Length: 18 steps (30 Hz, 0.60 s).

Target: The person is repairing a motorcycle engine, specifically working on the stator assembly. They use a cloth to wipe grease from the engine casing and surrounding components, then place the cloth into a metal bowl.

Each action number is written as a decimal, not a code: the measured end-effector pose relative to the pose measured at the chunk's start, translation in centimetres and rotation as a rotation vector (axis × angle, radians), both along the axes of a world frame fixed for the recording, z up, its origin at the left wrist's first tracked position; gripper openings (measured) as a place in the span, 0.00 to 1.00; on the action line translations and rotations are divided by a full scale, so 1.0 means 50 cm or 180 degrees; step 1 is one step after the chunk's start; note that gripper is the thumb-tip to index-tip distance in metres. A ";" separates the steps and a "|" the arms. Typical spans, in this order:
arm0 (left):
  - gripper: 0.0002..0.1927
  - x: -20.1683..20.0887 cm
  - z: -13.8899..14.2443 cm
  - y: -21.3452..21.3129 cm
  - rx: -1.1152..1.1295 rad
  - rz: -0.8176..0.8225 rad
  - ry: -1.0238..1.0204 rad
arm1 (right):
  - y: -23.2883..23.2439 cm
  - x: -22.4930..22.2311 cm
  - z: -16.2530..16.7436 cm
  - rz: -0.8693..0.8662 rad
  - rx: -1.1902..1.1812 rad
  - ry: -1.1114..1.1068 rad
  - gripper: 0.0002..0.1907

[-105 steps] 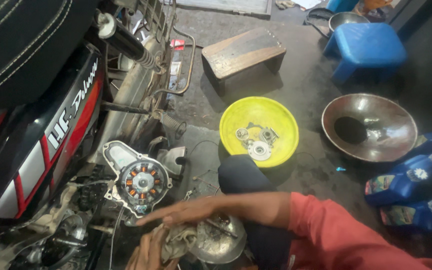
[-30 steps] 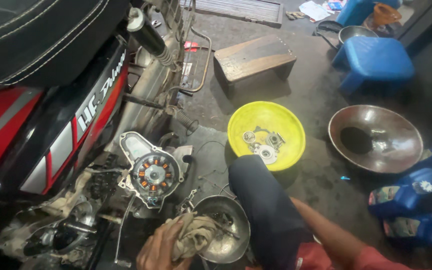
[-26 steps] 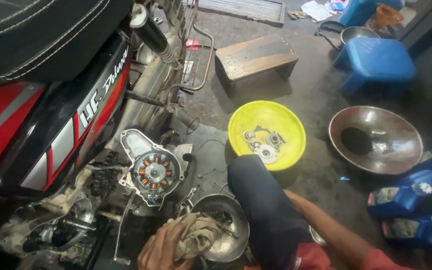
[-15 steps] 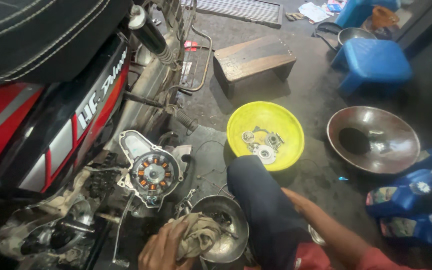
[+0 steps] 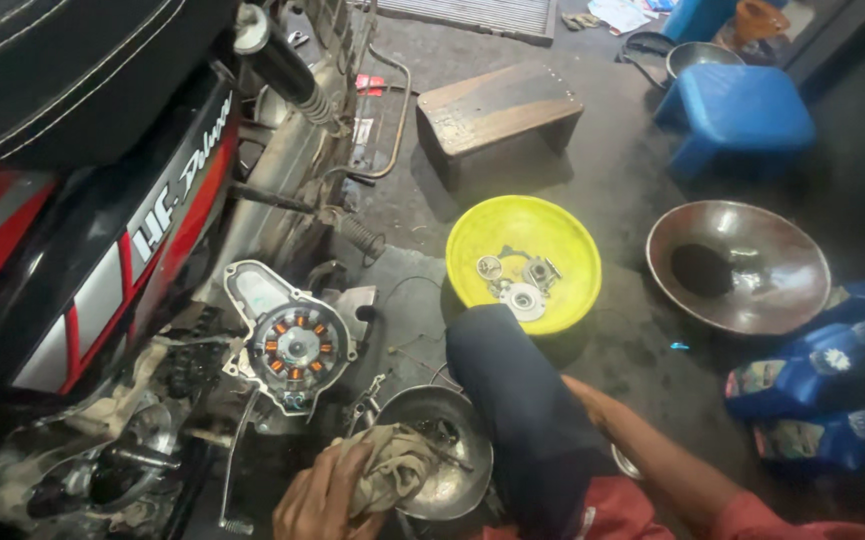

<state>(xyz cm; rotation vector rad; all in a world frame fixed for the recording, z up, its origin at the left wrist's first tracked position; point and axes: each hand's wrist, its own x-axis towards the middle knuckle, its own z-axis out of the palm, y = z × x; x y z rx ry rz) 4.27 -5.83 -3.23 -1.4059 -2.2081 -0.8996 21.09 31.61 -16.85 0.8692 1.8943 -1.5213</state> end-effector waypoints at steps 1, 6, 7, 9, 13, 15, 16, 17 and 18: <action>0.28 0.000 -0.001 0.004 0.0011 0.0023 0.0017 | -0.001 0.000 0.002 -0.0001 -0.0018 0.0006 0.23; 0.31 0.005 0.006 0.005 -0.0109 0.0132 -0.0176 | -0.020 -0.005 0.017 0.0024 -0.0064 0.0019 0.23; 0.31 0.008 0.007 0.003 -0.0088 0.0119 -0.0178 | -0.023 -0.006 0.021 0.0037 -0.0084 0.0010 0.23; 0.30 0.010 0.008 0.001 -0.0046 0.0072 -0.0186 | -0.027 -0.010 0.030 0.0045 -0.0080 0.0019 0.23; 0.30 0.012 0.004 0.008 -0.0118 -0.0007 -0.0204 | -0.027 -0.016 0.047 0.0040 -0.0082 0.0044 0.23; 0.31 0.011 0.004 0.013 -0.0186 -0.0015 -0.0169 | -0.028 -0.018 0.055 0.0036 -0.0089 0.0046 0.22; 0.31 0.010 0.006 0.014 -0.0241 0.0000 -0.0255 | -0.029 -0.018 0.056 0.0042 -0.0096 0.0046 0.22; 0.31 0.010 0.010 0.015 -0.0296 0.0018 -0.0340 | -0.030 -0.018 0.058 0.0048 -0.0102 0.0047 0.22; 0.31 0.010 0.014 0.014 -0.0351 0.0037 -0.0424 | -0.030 -0.019 0.060 0.0049 -0.0093 0.0052 0.22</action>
